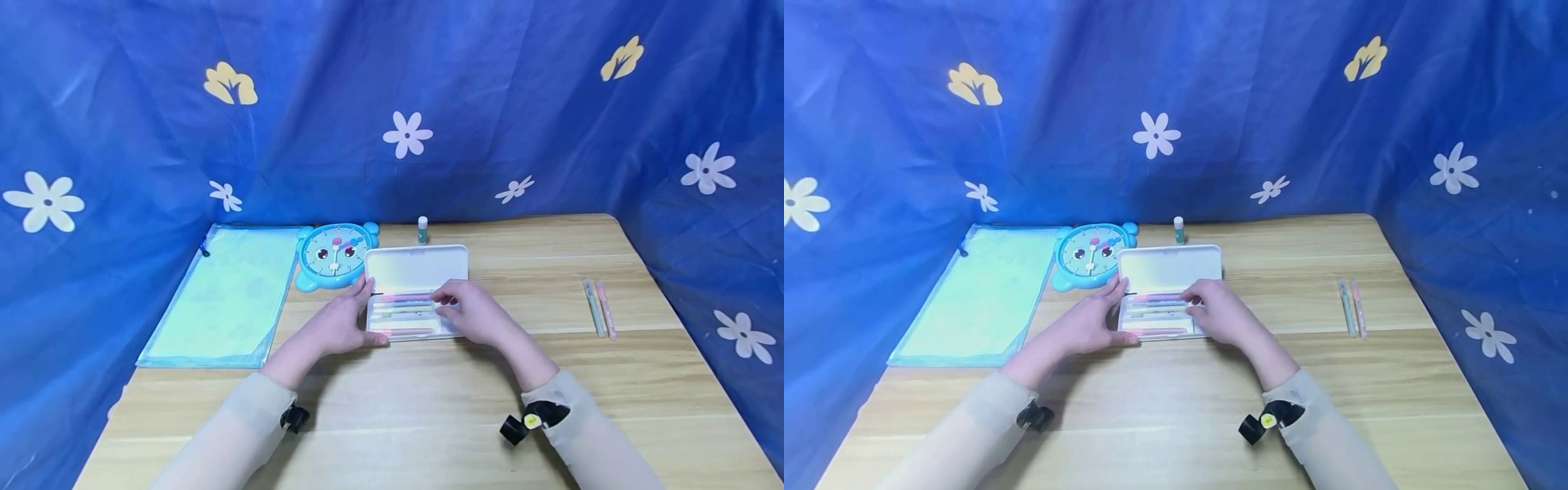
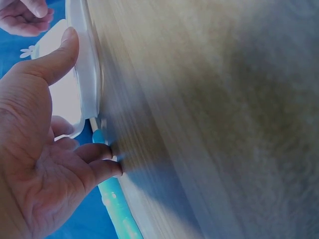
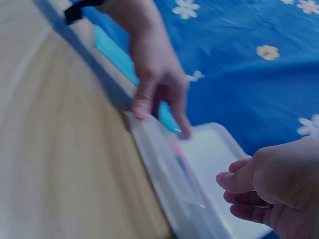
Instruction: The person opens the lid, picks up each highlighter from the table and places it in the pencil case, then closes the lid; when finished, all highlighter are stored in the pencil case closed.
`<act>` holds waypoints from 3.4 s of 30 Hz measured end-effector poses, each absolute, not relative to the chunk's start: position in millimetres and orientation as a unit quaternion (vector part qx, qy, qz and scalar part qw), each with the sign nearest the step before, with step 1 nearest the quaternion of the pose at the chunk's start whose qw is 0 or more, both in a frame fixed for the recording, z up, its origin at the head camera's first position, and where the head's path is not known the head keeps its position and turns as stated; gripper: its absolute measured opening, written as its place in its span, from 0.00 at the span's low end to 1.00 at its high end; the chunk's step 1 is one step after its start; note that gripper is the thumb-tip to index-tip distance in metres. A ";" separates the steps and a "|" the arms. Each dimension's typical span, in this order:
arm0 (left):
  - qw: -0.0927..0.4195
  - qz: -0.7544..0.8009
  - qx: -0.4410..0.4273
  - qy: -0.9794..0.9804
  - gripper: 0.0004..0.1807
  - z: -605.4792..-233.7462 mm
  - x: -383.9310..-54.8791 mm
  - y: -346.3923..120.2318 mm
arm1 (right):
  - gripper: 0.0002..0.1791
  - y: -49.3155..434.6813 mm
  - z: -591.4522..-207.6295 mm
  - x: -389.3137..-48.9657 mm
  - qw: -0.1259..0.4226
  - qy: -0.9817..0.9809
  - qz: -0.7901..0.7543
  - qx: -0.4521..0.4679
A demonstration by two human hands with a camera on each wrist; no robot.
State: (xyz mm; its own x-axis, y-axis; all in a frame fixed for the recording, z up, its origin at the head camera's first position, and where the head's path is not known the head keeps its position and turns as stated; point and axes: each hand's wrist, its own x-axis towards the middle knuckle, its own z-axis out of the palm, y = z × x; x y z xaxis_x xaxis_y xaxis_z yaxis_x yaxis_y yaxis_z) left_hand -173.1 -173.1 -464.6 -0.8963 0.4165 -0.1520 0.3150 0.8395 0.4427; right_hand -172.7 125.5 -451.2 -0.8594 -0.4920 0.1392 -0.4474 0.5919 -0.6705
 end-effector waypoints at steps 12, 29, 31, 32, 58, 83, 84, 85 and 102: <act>0.125 0.214 0.189 0.950 0.73 -466.1 -170.4 -172.4 | 0.12 205.6 -440.9 -174.9 -0.064 0.890 -0.418 -0.171; 0.119 0.215 0.193 0.950 0.72 -464.1 -174.3 -170.8 | 0.09 315.9 -442.1 -143.1 -0.169 0.911 -0.369 -0.070; 0.121 0.214 0.192 0.950 0.72 -464.5 -173.6 -170.8 | 0.09 325.6 -446.2 -140.2 -0.172 0.913 -0.364 -0.066; 0.121 0.214 0.192 0.950 0.72 -464.8 -173.5 -170.9 | 0.09 329.9 -448.4 -138.8 -0.173 0.914 -0.362 -0.063; 0.113 0.213 0.197 0.950 0.72 -466.6 -172.3 -173.6 | 0.17 337.9 -486.1 -129.7 -0.098 0.960 -0.259 0.045; 0.118 0.212 0.192 0.951 0.72 -463.5 -170.3 -171.4 | 0.14 320.6 -472.0 -130.8 -0.165 0.945 -0.281 -0.026; 0.117 0.213 0.193 0.951 0.72 -463.5 -170.3 -171.4 | 0.13 318.6 -469.7 -131.3 -0.168 0.945 -0.279 -0.029; 0.117 0.213 0.192 0.951 0.72 -463.8 -170.4 -171.5 | 0.13 316.3 -467.2 -132.2 -0.171 0.945 -0.277 -0.032; 0.125 0.215 0.190 0.950 0.72 -465.7 -170.0 -170.4 | 0.11 264.6 -433.6 -147.1 -0.202 0.933 -0.283 -0.094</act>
State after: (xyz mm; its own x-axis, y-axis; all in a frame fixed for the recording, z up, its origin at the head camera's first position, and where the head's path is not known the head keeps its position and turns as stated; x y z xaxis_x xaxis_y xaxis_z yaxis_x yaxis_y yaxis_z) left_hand -170.0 -170.4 -465.7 -0.8963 0.4153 -0.1554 0.3082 0.8354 0.4551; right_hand -147.1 264.6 -433.6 -0.9004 -0.0604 0.4308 -0.2894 0.8226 -0.4895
